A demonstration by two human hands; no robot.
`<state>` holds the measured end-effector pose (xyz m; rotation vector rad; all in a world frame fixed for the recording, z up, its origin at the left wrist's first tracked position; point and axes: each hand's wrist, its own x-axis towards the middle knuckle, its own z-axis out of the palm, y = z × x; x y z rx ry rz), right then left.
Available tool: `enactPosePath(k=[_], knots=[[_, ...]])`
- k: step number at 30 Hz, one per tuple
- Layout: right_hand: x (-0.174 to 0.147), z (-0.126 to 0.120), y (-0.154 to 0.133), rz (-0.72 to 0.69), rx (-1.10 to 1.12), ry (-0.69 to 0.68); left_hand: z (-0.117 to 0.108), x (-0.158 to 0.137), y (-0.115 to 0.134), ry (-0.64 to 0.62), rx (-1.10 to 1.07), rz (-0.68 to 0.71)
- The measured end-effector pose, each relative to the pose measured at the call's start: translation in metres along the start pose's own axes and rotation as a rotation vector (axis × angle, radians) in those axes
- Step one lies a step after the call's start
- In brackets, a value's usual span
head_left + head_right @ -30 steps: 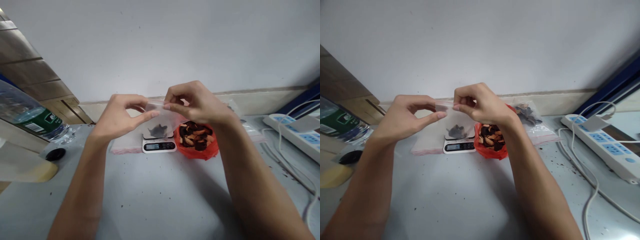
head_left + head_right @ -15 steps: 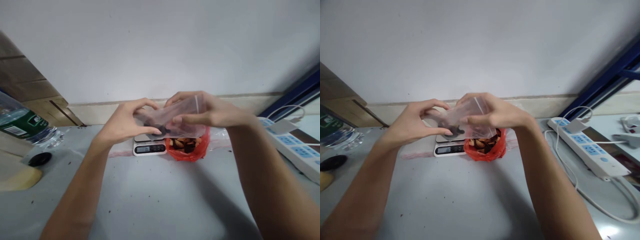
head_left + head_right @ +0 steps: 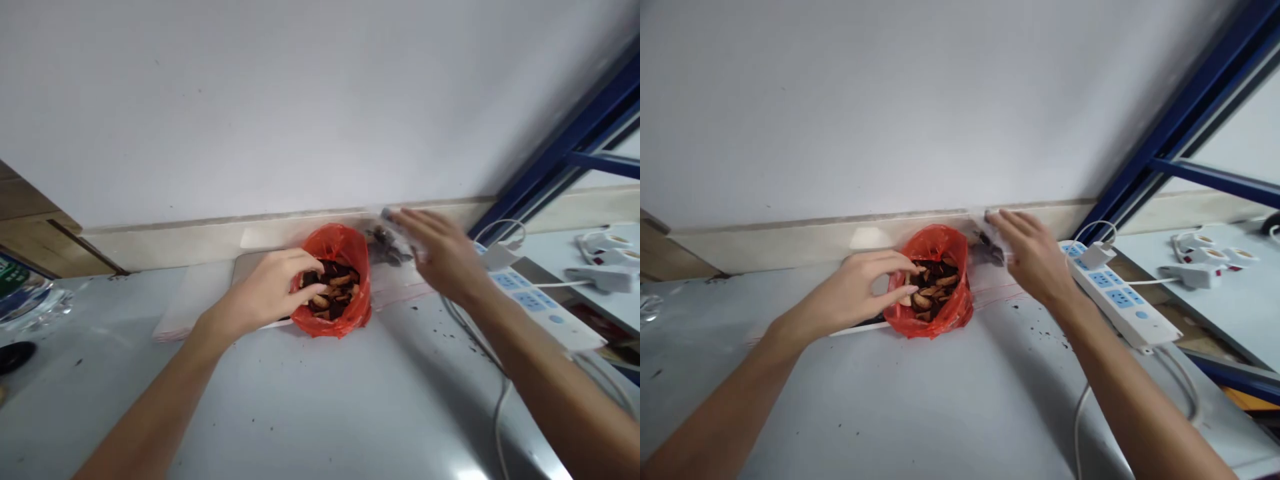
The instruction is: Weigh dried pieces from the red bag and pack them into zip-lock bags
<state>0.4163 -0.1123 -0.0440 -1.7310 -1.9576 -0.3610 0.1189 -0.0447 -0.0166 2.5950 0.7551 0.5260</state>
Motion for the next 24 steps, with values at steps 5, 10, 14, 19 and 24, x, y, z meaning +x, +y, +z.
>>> enactPosePath(k=[5,10,14,19,24], knots=[[-0.011,0.03,0.0,0.076,-0.086,-0.404,0.006,0.002,0.006,-0.17,0.031,-0.019],[0.009,-0.002,-0.032,0.032,0.097,-0.286,-0.008,-0.006,0.003,-0.176,0.07,-0.078],[0.035,-0.01,-0.082,-0.007,0.135,-0.496,-0.017,-0.014,-0.003,-0.213,0.074,-0.145],[0.055,0.018,-0.123,0.026,-0.001,-0.968,-0.027,-0.021,-0.006,-0.209,0.065,-0.164],[0.061,0.033,-0.13,0.072,-0.097,-0.967,-0.037,-0.027,-0.004,-0.129,0.038,-0.124]])
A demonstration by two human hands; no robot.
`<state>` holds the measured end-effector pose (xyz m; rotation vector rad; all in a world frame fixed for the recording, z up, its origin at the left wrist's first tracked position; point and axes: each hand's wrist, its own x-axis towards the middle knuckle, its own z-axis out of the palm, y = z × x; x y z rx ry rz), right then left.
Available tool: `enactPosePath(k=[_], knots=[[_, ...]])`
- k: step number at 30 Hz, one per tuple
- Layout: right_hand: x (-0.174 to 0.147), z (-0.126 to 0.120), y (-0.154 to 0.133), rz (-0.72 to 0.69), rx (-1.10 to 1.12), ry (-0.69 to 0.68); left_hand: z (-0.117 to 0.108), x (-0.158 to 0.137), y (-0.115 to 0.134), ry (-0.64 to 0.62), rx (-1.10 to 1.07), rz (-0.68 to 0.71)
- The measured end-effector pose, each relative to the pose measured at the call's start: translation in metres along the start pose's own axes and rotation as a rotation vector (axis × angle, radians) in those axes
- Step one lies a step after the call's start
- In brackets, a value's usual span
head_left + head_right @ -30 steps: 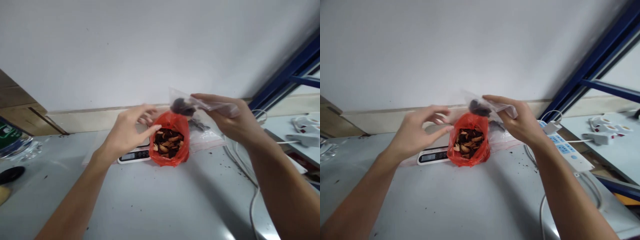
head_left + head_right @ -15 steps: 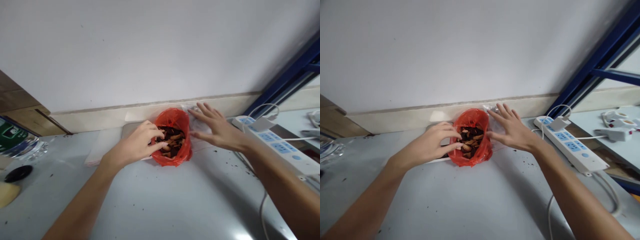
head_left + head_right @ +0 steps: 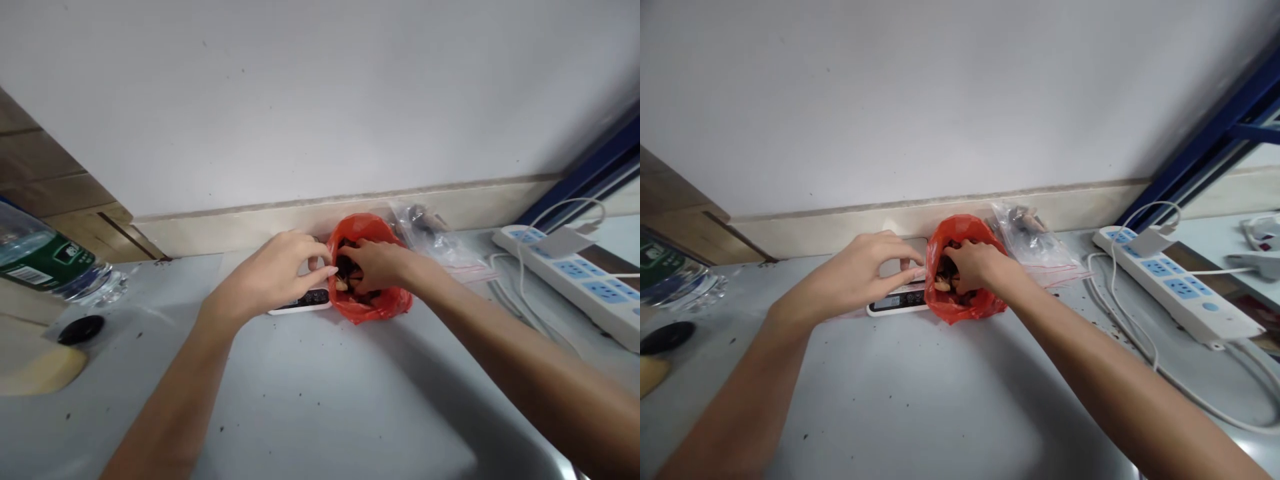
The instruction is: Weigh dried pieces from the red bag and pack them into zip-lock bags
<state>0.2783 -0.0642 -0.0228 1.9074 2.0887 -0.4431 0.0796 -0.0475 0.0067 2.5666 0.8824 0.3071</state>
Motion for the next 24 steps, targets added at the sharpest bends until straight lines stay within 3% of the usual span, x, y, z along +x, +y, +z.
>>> enactPosePath(k=[24], knots=[[0.007,-0.008,0.016,-0.047,0.176,0.073,-0.005,-0.007,-0.006,-0.044,-0.01,-0.058]])
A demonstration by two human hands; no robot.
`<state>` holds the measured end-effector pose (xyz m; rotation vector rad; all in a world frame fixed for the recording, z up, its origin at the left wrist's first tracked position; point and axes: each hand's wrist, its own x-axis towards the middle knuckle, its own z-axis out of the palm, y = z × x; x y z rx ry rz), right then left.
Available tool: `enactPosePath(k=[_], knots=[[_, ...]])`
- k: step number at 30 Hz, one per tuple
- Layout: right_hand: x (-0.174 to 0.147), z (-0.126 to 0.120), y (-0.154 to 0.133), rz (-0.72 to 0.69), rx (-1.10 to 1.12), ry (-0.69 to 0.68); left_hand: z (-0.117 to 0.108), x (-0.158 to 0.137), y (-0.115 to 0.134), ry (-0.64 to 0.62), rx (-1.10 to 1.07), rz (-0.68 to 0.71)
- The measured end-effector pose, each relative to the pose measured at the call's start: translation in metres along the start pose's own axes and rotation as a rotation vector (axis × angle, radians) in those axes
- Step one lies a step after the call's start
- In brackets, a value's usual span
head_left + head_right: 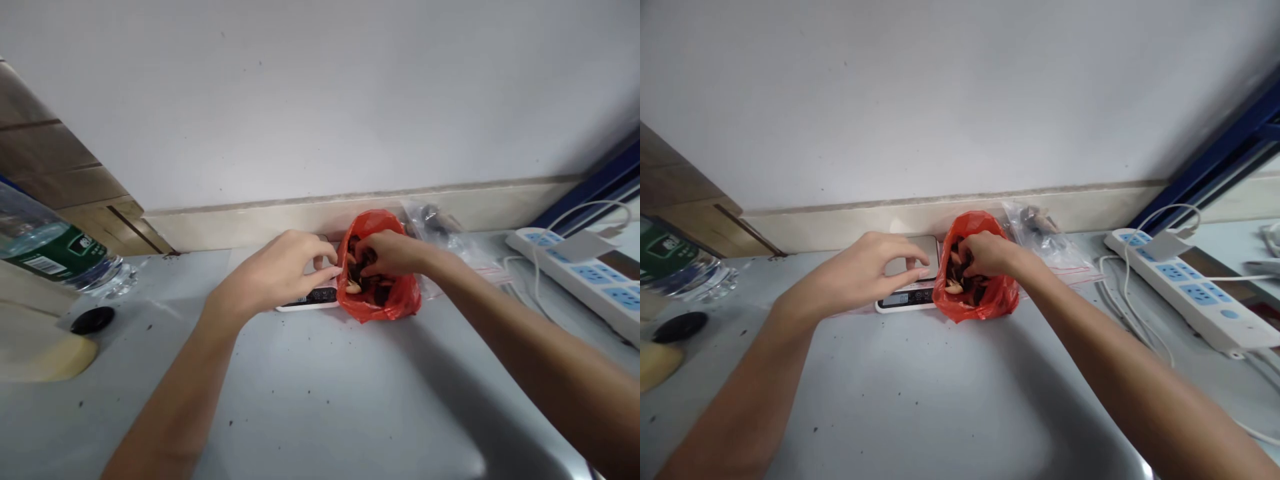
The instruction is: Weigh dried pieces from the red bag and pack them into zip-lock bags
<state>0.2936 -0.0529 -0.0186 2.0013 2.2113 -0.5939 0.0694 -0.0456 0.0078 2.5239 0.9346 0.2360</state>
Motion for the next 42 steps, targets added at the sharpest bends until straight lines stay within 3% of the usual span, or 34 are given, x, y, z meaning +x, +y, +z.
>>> enactPosePath(k=[5,10,13,16,20,26,30,42], knots=[[-0.005,-0.013,0.01,-0.01,0.094,0.053,-0.006,-0.004,-0.004,0.034,0.005,-0.03],[-0.019,-0.031,0.021,-0.194,0.34,0.055,-0.018,-0.008,-0.011,0.015,0.042,-0.066],[-0.025,-0.038,0.013,-0.274,0.448,0.065,-0.028,-0.015,-0.022,-0.027,0.081,-0.142],[-0.021,-0.041,-0.01,-0.314,0.44,0.142,-0.036,-0.024,-0.033,-0.149,0.117,-0.263],[0.0,-0.035,-0.054,-0.266,0.368,0.206,-0.043,-0.032,-0.043,-0.286,0.118,-0.417],[0.035,-0.007,-0.093,-0.14,0.192,0.133,-0.045,-0.038,-0.05,-0.257,0.106,-0.457],[0.042,0.005,-0.092,-0.132,0.194,0.11,-0.045,-0.04,-0.057,-0.249,0.108,-0.435],[0.038,-0.004,-0.072,-0.093,0.321,0.222,-0.042,-0.037,-0.06,-0.256,0.103,-0.421]])
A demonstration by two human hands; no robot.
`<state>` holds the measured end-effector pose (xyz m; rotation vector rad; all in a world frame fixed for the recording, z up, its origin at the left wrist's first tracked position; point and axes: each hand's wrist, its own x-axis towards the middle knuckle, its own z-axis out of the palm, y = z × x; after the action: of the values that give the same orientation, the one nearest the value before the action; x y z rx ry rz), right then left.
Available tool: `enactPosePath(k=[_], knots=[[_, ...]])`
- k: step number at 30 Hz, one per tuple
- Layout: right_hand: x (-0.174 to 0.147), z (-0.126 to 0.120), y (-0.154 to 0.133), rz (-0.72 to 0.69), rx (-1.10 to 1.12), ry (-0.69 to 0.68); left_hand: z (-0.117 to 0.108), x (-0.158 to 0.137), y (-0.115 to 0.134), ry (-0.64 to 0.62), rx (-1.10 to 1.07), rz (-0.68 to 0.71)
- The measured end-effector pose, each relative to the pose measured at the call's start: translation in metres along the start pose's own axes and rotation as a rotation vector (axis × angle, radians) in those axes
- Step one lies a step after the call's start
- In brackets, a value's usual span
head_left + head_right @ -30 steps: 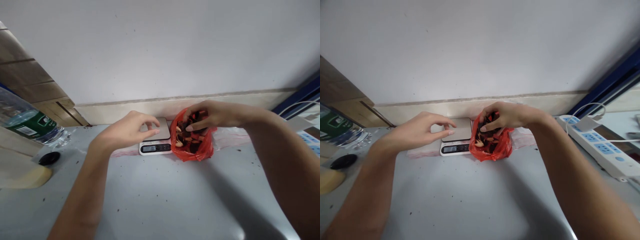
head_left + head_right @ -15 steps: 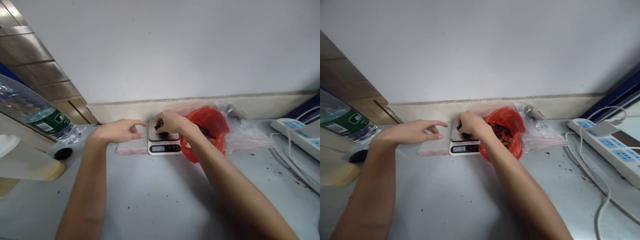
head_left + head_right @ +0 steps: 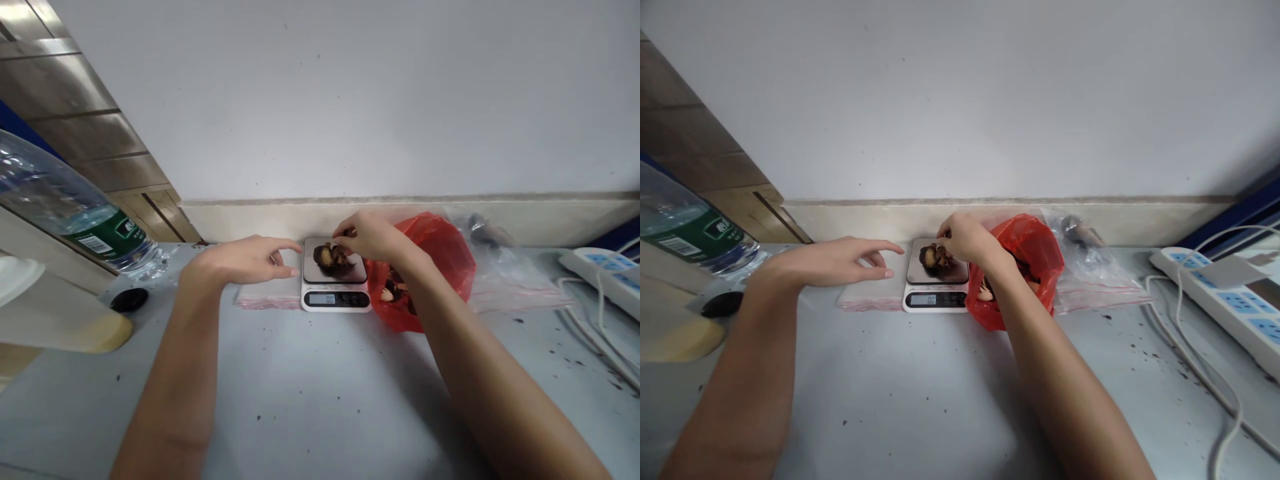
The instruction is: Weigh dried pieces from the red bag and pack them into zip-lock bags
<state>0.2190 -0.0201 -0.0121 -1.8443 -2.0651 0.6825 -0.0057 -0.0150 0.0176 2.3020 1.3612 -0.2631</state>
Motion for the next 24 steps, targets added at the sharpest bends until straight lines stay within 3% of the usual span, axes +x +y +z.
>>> enactPosePath(k=[9,16,24], knots=[[0.001,-0.004,0.007,0.003,0.135,0.085,0.001,0.003,0.003,-0.028,0.013,-0.017],[-0.006,-0.015,0.007,-0.03,0.233,0.183,-0.003,0.007,0.0,-0.147,0.018,-0.168],[-0.022,-0.042,0.016,-0.121,0.153,0.124,0.01,0.025,-0.002,-0.289,0.098,-0.262]])
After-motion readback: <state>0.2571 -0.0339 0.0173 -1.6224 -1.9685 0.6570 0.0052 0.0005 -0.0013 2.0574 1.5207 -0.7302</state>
